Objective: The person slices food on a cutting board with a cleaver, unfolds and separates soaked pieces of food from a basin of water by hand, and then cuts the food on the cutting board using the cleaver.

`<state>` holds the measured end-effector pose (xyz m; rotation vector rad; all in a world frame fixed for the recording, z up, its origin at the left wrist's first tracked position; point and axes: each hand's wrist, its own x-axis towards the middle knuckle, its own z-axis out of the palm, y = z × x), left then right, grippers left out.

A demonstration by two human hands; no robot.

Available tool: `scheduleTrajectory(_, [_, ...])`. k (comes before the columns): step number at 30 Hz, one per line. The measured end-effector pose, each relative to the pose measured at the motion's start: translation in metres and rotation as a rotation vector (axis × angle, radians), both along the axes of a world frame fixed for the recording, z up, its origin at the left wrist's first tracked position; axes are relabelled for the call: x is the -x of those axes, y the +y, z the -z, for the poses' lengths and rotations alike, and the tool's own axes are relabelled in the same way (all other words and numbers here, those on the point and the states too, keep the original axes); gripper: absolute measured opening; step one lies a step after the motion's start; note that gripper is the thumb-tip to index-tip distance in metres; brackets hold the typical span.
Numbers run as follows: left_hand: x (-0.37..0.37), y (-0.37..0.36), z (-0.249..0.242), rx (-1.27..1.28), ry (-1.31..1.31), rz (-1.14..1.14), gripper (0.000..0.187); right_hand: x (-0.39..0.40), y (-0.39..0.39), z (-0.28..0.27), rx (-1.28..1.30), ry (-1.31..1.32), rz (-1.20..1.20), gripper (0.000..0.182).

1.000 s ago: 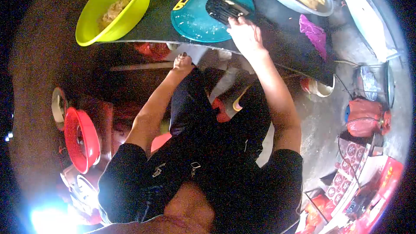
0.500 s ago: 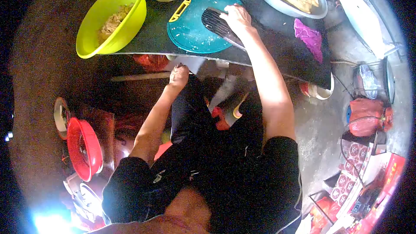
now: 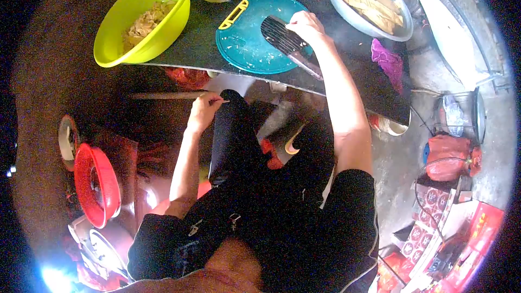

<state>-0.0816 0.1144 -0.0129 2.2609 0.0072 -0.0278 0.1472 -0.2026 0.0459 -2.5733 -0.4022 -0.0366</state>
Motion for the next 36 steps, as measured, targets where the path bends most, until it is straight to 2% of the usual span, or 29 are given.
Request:
scheduleTrajectory(2, [0.004,0.0,0.002,0.002,0.004,-0.025,0.018,-0.004,0.003,0.007,0.074,-0.041,0.0,0.023])
scheduleTrajectory(3, [0.004,0.001,0.003,0.027,0.027,-0.034,0.018,-0.003,0.01,-0.008,0.155,0.117,0.052,0.027])
scheduleTrajectory(4, [0.004,0.001,0.003,0.052,0.05,-0.044,0.019,-0.003,0.012,-0.016,0.186,0.126,0.061,0.029])
scheduleTrajectory(7, [0.01,-0.002,-0.01,-0.002,-0.058,-0.052,0.013,-0.006,0.011,-0.02,0.236,0.108,0.064,0.034])
scheduleTrajectory(10, [0.015,-0.003,-0.02,0.017,0.047,-0.11,0.014,-0.009,0.008,-0.023,0.25,0.126,0.03,0.031])
scheduleTrajectory(13, [0.017,0.001,-0.012,0.024,0.006,-0.123,0.013,-0.002,0.011,-0.026,0.271,0.068,0.089,0.027])
scheduleTrajectory(16, [0.018,0.006,-0.01,-0.004,0.081,-0.105,0.018,-0.018,-0.002,-0.014,0.293,0.115,0.129,0.027])
scheduleTrajectory(17, [0.018,0.007,-0.009,0.004,0.077,-0.103,0.018,-0.02,-0.012,-0.008,0.242,0.057,0.093,0.022])
scheduleTrajectory(20, [0.018,0.007,-0.009,0.046,0.056,-0.114,0.019,-0.022,-0.032,-0.005,0.129,0.105,0.051,0.016])
scheduleTrajectory(22, [0.017,0.005,-0.017,0.093,0.029,-0.146,0.019,-0.025,-0.047,-0.001,-0.014,0.126,-0.009,0.018])
scheduleTrajectory(24, [0.013,0.003,-0.022,0.37,0.085,-0.207,0.014,-0.029,-0.049,-0.006,-0.156,0.141,-0.078,0.019])
scheduleTrajectory(25, [0.009,0.001,-0.028,0.511,0.11,-0.239,0.012,-0.026,-0.046,-0.011,-0.333,0.158,-0.151,0.023])
scheduleTrajectory(28, [-0.006,-0.023,-0.067,1.282,0.098,-0.251,0.012,-0.005,-0.017,-0.051,-0.637,0.368,-0.164,0.025])
scheduleTrajectory(29, [-0.014,-0.03,-0.074,1.327,0.094,-0.201,0.012,-0.001,-0.004,-0.058,-0.723,0.379,-0.207,0.024])
scheduleTrajectory(31, [-0.036,-0.043,-0.078,1.457,0.09,-0.105,0.014,0.016,0.024,-0.075,-0.695,0.352,-0.293,0.022])
scheduleTrajectory(33, [-0.057,-0.059,-0.077,1.653,0.116,-0.081,0.016,0.047,0.055,-0.093,-0.674,0.359,-0.353,0.019])
scheduleTrajectory(34, [-0.062,-0.066,-0.079,1.737,0.125,-0.068,0.017,0.065,0.07,-0.1,-0.603,0.281,-0.368,0.018])
scheduleTrajectory(36, [-0.067,-0.079,-0.093,1.762,0.145,-0.098,0.016,0.089,0.09,-0.091,-0.569,0.238,-0.372,0.015])
